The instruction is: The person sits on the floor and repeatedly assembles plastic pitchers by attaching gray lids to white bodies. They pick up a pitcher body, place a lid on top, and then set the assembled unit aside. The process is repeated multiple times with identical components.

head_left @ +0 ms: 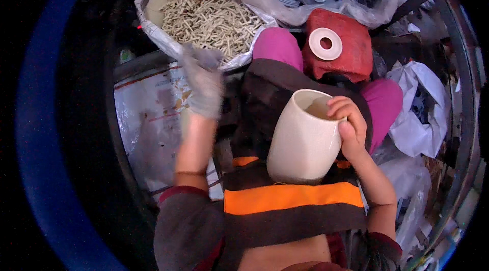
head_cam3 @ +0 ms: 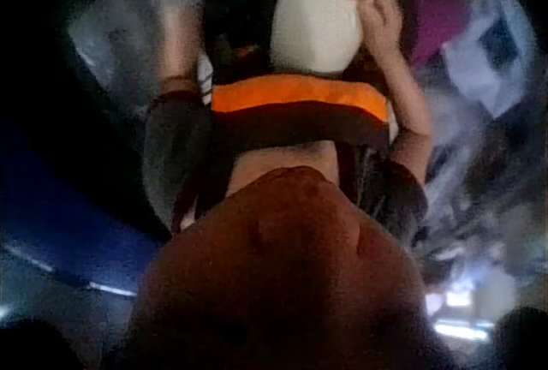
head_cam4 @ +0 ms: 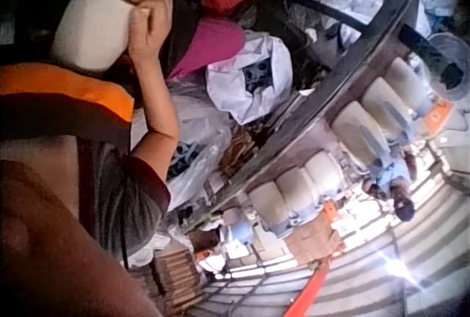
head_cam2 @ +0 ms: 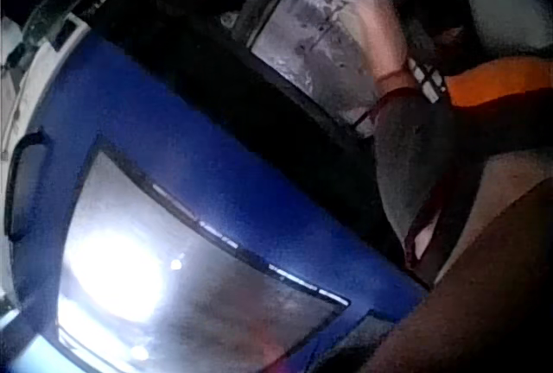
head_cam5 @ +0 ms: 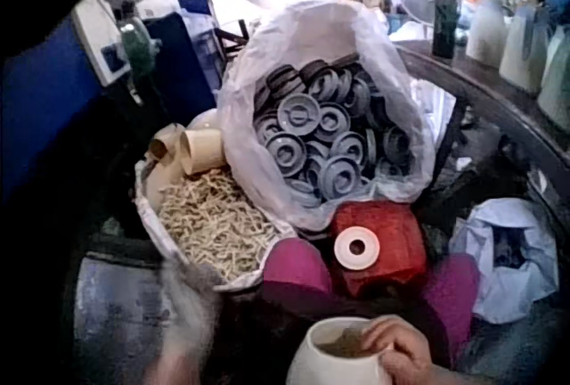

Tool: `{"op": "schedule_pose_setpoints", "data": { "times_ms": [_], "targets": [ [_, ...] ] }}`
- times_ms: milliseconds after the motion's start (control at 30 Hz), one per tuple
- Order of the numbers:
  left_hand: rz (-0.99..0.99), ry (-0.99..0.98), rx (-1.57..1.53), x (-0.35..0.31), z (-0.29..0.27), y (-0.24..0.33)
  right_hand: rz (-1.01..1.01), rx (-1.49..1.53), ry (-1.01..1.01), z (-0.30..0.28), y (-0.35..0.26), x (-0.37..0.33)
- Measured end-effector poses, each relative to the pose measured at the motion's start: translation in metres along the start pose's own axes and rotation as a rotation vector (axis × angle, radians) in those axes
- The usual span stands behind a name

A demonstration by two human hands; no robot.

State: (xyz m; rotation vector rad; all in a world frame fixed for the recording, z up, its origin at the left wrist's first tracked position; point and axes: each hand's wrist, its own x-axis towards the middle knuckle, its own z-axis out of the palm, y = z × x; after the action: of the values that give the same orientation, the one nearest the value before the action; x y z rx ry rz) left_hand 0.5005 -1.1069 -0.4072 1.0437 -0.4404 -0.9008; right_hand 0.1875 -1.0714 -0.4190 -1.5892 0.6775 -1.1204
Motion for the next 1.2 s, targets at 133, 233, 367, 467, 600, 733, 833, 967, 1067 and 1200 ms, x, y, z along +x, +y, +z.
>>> {"op": "schedule_pose_setpoints", "data": {
  "times_ms": [133, 233, 367, 467, 600, 733, 833, 967, 1067, 1200],
  "targets": [
    [-0.034, -0.211, 0.584, 0.012, 0.021, 0.025, 0.103, -0.27, 0.147, 0.007, -0.002, 0.01],
    [-0.21, -0.663, 0.958, -0.007, 0.073, 0.021, 0.161, -0.478, 0.127, 0.01, -0.001, 0.023],
    [-0.088, -1.223, 1.105, -0.049, 0.087, -0.04, 0.102, -0.481, 0.449, -0.047, -0.018, -0.01],
    [-0.933, -0.837, 0.028, -0.071, 0.12, -0.052, 0.686, -0.511, 0.77, -0.176, -0.027, -0.12],
    [-0.981, -1.098, 0.373, -0.062, 0.125, -0.094, 1.147, -0.944, 1.096, -0.215, -0.05, -0.287],
    [-1.03, -1.099, 0.375, -0.075, 0.15, -0.101, 0.986, -0.789, 0.16, -0.097, 0.091, -0.296],
    [-1.012, -1.035, 0.563, -0.088, 0.175, -0.095, 1.169, 0.004, 0.642, -0.069, 0.105, -0.264],
    [-0.922, -1.113, 0.69, -0.077, 0.184, -0.097, 1.112, 0.304, 0.99, -0.124, 0.051, -0.324],
    [-0.991, -0.991, 0.57, -0.085, 0.175, -0.095, 1.439, 0.033, 1.198, -0.148, 0.03, -0.366],
    [-1.026, -1.051, 0.496, -0.085, 0.176, -0.097, 1.09, 0.867, 1.415, -0.143, 0.071, -0.453]
  ]
}}
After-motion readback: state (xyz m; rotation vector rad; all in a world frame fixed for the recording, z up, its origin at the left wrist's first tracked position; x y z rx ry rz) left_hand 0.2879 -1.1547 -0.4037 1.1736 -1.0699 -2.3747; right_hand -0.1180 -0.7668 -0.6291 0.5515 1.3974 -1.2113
